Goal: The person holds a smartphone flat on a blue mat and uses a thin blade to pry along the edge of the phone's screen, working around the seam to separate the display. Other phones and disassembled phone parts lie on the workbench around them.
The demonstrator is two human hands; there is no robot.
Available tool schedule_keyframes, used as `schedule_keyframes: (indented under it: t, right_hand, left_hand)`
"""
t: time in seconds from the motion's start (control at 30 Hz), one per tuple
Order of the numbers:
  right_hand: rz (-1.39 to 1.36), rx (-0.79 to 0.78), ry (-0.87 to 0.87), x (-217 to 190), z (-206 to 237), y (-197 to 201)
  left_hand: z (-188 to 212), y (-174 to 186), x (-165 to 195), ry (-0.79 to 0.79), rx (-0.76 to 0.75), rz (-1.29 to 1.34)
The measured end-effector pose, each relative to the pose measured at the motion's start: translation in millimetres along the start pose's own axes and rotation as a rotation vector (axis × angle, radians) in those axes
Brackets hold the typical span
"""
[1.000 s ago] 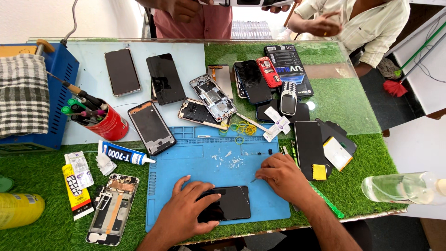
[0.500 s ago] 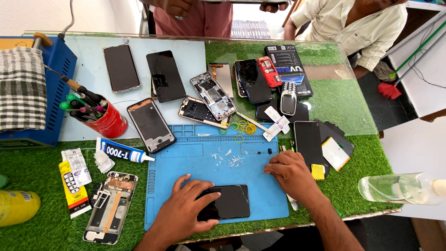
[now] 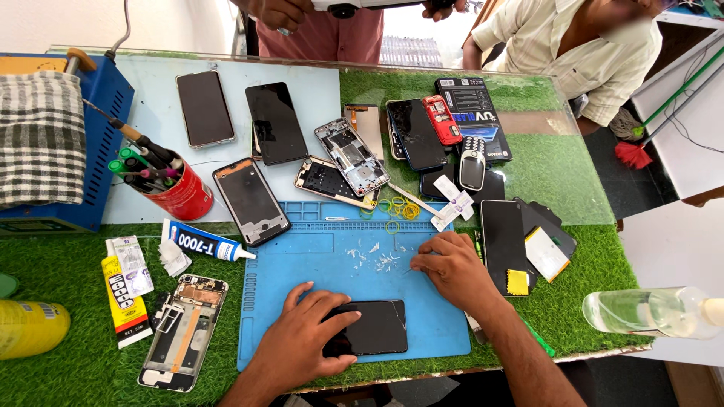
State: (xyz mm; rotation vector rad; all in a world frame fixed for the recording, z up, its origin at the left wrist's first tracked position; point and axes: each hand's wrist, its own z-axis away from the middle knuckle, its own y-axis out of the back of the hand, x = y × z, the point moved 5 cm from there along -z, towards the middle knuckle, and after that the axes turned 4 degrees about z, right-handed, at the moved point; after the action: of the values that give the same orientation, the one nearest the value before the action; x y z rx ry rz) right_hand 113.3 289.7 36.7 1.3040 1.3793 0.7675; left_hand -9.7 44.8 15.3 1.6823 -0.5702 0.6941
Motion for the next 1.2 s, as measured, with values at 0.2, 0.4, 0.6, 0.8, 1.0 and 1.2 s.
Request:
schedule_keyframes:
  t: [0.2,0.4,0.6,0.8,1.0,1.2]
  right_hand:
    - [0.0,-0.054,-0.044,1.9,20.8,9.2]
    - [0.01,-0.016,-0.022,-5.8,-0.5,-3.5]
    - [0.017,0.019,-0.054,2.3,3.9,-1.6]
    - [0.022,-0.022,-0.047,11.0,11.6,5.1]
    - [0.004,-0.001,-0.003,-3.5,-12.4,-10.9]
    - [-0.067,0.027,-0.036,-1.7,6.3,-3.0]
  left_hand:
    - [-0.6,-0.2,-0.7,0.005,0.003,0.007]
    - [-1.0,-0.4,0.1,-0.002,0.011,0.006]
    - [-0.7,0.0,0.6,-0.006,0.018,0.013]
    - [-0.5,-0.9,-0.6,0.003,-0.017,0.01]
    - [-1.3,-0.8,-0.4,-0.001,-0.008,-0.004]
    - [-3.0,-5.3,-5.4,0.087,-0.1,0.01]
